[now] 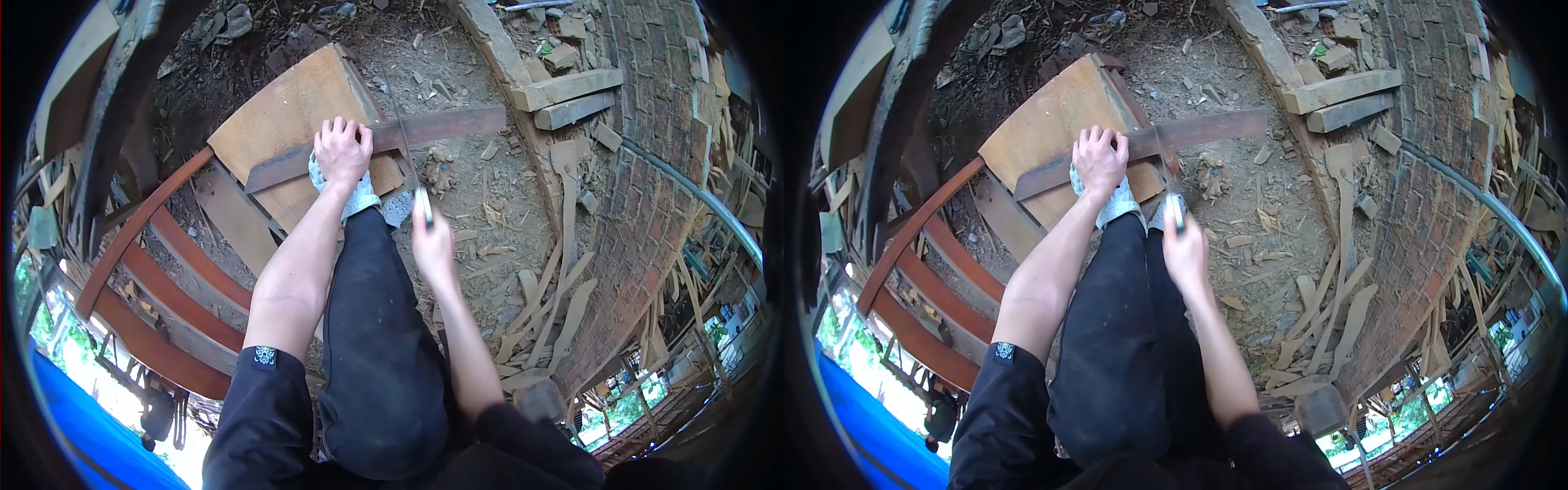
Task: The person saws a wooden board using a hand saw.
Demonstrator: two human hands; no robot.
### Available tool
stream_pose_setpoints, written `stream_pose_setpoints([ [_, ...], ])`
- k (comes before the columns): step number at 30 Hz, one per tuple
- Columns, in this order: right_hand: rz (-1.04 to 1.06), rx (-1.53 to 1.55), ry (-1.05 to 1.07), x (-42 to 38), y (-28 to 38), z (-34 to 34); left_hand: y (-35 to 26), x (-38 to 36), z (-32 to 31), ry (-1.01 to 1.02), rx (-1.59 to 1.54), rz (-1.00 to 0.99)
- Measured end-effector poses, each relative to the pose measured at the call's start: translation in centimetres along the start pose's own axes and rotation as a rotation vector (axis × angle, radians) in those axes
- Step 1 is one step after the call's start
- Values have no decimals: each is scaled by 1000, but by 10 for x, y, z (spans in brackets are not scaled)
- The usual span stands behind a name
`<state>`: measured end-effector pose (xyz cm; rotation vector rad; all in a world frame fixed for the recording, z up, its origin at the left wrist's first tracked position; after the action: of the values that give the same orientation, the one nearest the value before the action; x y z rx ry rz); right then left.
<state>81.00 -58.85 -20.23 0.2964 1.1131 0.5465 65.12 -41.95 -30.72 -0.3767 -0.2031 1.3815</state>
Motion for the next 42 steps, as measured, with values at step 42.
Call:
stream_pose_setpoints([
  [42,-146,-26,147,-170,-21,55,0,3,0,36,41,27],
])
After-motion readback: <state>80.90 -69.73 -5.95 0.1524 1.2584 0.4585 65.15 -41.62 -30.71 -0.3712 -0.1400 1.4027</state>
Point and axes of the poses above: each hand's wrist, its own x-axis towards the middle knuckle, its own z-axis out of the back of the hand, y = z × x, the point moved 6 cm from there along x, towards the middle knuckle, and after that the axes turned 8 degrees about y, right-handed, at the moved point
